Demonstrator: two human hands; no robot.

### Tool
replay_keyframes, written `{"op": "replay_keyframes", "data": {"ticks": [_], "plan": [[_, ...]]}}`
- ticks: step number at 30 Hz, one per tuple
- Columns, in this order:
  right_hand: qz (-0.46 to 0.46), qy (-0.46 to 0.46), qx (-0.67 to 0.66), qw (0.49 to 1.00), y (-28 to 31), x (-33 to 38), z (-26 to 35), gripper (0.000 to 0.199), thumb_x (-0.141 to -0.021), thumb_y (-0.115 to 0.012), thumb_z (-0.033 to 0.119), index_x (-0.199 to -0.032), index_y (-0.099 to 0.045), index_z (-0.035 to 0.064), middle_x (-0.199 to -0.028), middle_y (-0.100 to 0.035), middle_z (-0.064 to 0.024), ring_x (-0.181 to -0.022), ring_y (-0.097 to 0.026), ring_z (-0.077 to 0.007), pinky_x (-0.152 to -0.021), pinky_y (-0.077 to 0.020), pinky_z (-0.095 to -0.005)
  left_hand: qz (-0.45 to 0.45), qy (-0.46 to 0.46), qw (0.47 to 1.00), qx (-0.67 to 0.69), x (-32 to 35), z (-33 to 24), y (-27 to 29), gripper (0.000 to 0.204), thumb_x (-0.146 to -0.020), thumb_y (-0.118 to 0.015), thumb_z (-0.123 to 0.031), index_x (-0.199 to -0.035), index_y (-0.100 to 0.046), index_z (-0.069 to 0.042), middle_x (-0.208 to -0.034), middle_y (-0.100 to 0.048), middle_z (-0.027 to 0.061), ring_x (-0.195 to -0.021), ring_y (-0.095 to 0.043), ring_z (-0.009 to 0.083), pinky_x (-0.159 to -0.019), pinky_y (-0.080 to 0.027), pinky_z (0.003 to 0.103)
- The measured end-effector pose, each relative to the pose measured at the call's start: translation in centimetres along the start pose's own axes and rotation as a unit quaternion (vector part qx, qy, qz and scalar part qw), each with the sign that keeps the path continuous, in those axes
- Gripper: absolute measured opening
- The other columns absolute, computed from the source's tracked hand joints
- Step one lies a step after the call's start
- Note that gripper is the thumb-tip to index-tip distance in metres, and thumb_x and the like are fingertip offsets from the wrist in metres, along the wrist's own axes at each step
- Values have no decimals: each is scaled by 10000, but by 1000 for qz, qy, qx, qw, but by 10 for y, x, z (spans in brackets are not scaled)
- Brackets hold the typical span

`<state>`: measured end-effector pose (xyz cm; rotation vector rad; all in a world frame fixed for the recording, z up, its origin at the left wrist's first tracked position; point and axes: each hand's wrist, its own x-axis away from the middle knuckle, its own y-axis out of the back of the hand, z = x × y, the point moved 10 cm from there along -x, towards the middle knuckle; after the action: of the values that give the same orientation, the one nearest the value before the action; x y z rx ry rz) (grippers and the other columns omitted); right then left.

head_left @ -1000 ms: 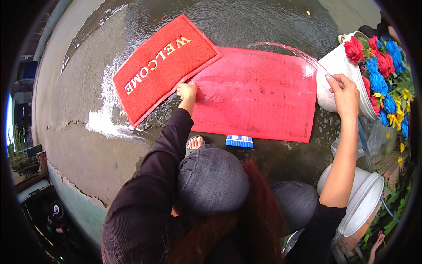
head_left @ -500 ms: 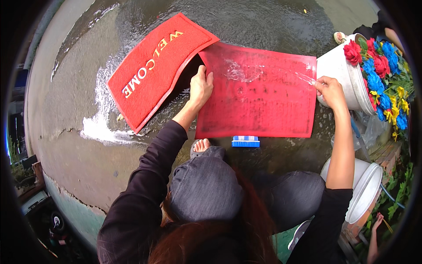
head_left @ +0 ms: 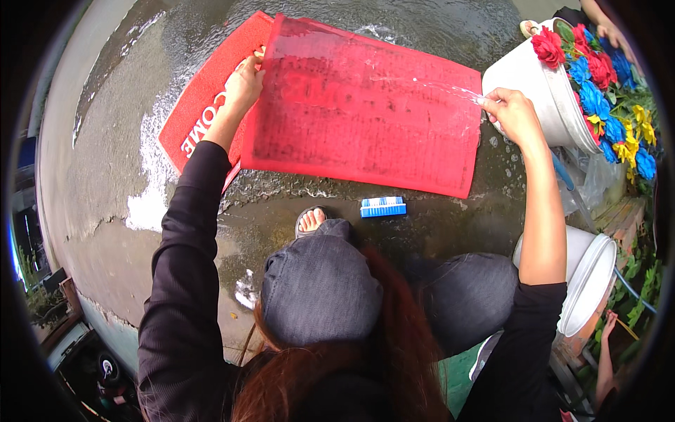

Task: The person kneels on a wet concrete surface and scrubs two red welcome mats with a blue scrubbing block while rinsing them with a hose. Another person is visible nearby washing plants in a bucket. The recorder flips and rinses the mats repeatedly before lifting them at the end.

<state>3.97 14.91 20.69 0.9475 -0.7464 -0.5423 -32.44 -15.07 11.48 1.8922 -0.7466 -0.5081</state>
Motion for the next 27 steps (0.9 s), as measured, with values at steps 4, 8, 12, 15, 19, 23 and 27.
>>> {"op": "replay_keyframes", "data": {"ticks": [4,8,12,15,19,23,27], "plan": [[9,-34,6,999,-3,6,-18,271,-776,-614,315,-864,-648,61,-643,-618,-100,-668,-618,-210,-646,-454,-359,-40,-210,974,-75,67,-120,-53,429,-756,-594,-165,-1149,-451,-69,-1098,-479,131,-1055,-437,296,-830,-397,426],[7,-38,46,998,-23,-4,-34,293,-777,-614,348,-883,-645,77,-725,-634,-114,-756,-618,-251,-693,-452,-381,290,-390,872,56,233,-223,-163,562,-733,-636,-344,-1178,-437,-65,-1039,-488,117,-980,-475,278,-790,-426,392],[11,-22,90,996,-72,-16,-51,302,-783,-606,358,-899,-635,81,-836,-640,-137,-850,-604,-300,-749,-449,-405,352,-394,849,10,271,-233,-225,702,-717,-654,-292,-1290,-314,-72,-1122,-467,145,-1051,-453,293,-853,-403,408],[56,-25,86,994,-115,-27,-74,288,-788,-602,353,-897,-636,88,-837,-640,-132,-864,-601,-296,-754,-447,-406,364,-324,864,128,247,-228,-221,707,-711,-653,-239,-1293,-298,-51,-1134,-465,174,-1068,-452,316,-881,-389,415],[89,-24,91,992,-155,-37,-103,270,-786,-604,319,-931,-619,91,-848,-631,-129,-856,-597,-283,-743,-448,-390,329,-99,882,322,186,-191,-185,620,-758,-630,-232,-1253,-339,1,-1082,-525,174,-1008,-522,261,-872,-403,353],[-127,199,186,954,-151,-22,-37,408,-794,-575,413,-1056,-557,100,-1046,-553,-160,-997,-527,-295,-808,-425,-405,237,205,733,604,143,-139,-196,485,-892,-505,-200,-1293,-298,-23,-1101,-535,55,-980,-518,138,-872,-411,273],[58,30,-400,914,-230,-18,43,738,-799,-554,503,-1294,-318,9,-1241,-415,-236,-1182,-397,-295,-960,-335,-399,168,121,762,613,108,-164,-195,659,-851,-471,-91,-1392,-94,-61,-1365,-283,110,-1232,-295,177,-1002,-277,312]]}}
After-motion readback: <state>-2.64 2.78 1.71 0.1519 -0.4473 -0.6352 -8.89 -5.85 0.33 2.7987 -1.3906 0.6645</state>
